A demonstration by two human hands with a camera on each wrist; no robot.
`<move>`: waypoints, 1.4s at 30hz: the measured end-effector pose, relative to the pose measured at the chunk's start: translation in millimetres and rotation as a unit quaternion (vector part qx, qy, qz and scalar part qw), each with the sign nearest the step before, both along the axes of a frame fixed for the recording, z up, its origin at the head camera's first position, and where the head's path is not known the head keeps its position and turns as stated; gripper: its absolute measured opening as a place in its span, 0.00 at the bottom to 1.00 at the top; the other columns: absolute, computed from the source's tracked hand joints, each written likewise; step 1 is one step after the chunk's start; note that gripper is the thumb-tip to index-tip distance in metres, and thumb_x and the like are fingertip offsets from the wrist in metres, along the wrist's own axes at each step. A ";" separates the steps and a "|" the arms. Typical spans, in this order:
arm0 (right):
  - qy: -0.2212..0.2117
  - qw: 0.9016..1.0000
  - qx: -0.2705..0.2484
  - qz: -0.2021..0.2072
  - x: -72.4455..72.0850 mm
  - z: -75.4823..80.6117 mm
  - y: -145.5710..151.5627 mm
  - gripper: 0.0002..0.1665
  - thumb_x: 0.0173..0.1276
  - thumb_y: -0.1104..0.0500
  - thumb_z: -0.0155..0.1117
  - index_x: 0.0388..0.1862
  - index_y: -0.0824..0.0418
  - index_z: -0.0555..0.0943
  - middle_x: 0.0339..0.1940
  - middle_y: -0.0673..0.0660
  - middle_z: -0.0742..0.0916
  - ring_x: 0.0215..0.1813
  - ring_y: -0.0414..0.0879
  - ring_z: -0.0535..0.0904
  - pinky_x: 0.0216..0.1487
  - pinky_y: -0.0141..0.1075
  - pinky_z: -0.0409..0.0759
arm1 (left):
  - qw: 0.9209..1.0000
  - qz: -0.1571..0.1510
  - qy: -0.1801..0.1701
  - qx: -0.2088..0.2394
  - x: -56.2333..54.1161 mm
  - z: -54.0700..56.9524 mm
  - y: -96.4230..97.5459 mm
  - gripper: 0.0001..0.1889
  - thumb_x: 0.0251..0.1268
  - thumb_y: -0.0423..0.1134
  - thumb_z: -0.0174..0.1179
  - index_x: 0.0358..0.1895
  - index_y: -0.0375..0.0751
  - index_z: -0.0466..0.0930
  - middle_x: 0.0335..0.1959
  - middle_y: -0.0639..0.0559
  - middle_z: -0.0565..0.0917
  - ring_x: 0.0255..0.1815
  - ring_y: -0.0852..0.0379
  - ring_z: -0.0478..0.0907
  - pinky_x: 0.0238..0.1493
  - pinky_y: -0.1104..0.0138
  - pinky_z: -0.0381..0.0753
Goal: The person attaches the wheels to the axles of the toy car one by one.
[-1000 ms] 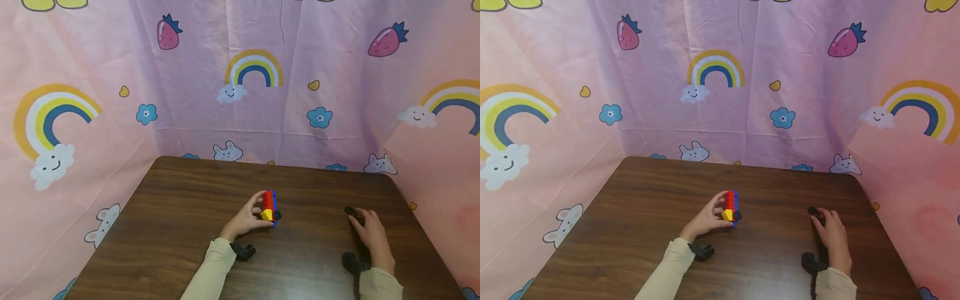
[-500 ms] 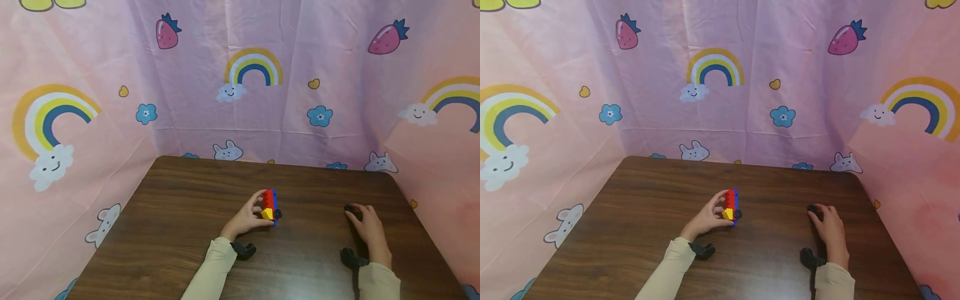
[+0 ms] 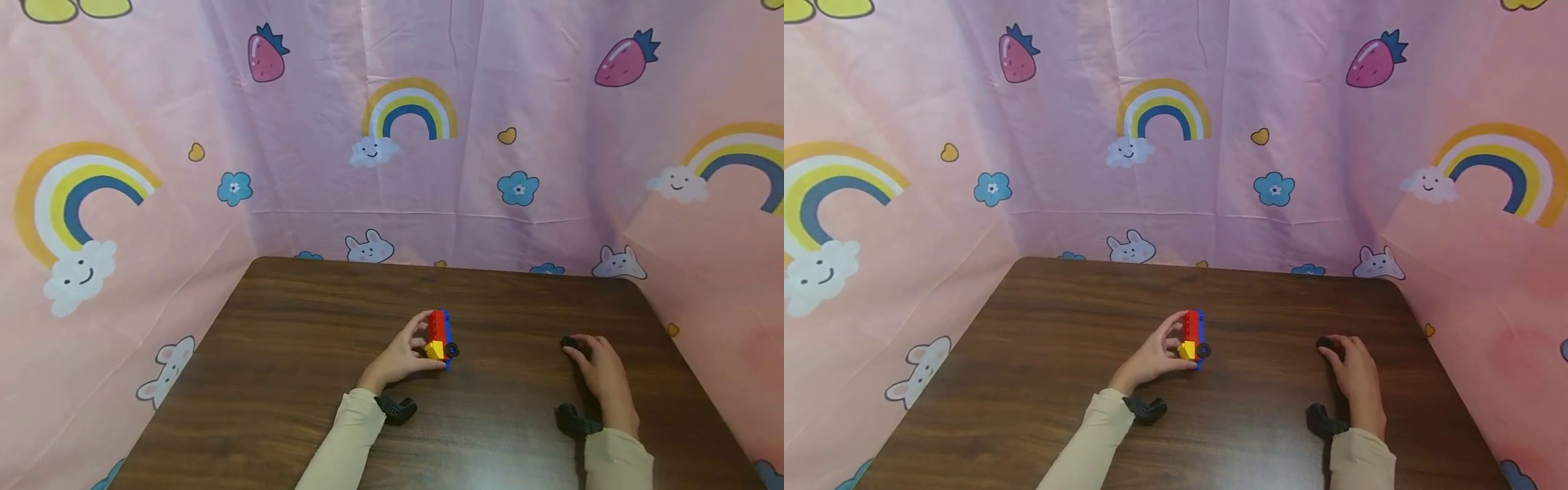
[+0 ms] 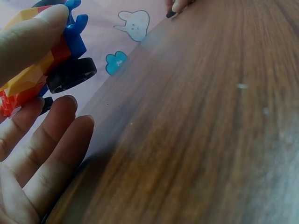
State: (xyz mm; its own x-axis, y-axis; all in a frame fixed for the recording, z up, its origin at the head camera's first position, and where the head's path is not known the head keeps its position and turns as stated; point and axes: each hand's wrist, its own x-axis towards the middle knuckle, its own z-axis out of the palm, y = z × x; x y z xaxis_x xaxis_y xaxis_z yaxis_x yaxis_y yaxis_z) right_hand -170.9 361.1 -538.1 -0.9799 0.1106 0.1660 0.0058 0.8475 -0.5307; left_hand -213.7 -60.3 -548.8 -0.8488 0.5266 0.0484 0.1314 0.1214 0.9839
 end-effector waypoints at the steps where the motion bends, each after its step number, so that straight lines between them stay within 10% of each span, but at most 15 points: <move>1: -0.001 1.000 0.001 -0.001 0.4 1.4 -0.1 0.23 0.78 0.55 0.64 0.60 0.73 0.78 0.51 0.73 0.82 0.48 0.65 0.80 0.52 0.62 0.77 | 1.000 0.001 -0.002 0.000 0.3 0.0 0.0 0.52 0.60 0.42 0.78 0.80 0.75 0.51 0.69 0.47 0.68 0.52 0.52 0.84 0.56 0.59 0.88; 15: 0.013 1.000 -0.019 -0.003 3.1 2.8 -3.2 0.18 0.79 0.59 0.62 0.60 0.70 0.79 0.50 0.74 0.87 0.50 0.68 0.85 0.51 0.62 0.79 | 1.000 0.002 0.001 -0.009 0.5 -1.7 -2.7 0.52 0.60 0.43 0.78 0.80 0.75 0.51 0.69 0.47 0.68 0.55 0.52 0.84 0.59 0.57 0.87; 24: 0.013 0.999 -0.030 -0.013 1.4 3.6 -11.4 0.21 0.74 0.55 0.70 0.59 0.68 0.82 0.43 0.68 0.90 0.32 0.40 0.81 0.30 0.30 0.74 | 1.000 -0.002 0.005 -0.008 1.0 -3.0 -4.1 0.52 0.60 0.43 0.78 0.80 0.75 0.51 0.69 0.47 0.68 0.60 0.51 0.84 0.61 0.57 0.86; 42: 0.060 0.992 -0.095 0.057 -12.4 0.9 -61.6 0.17 0.72 0.59 0.71 0.56 0.65 0.85 0.37 0.61 0.90 0.27 0.30 0.76 0.27 0.29 0.77 | 1.000 -0.005 0.016 -0.012 3.3 1.7 -5.5 0.52 0.60 0.41 0.78 0.81 0.71 0.51 0.66 0.46 0.69 0.61 0.50 0.83 0.62 0.56 0.85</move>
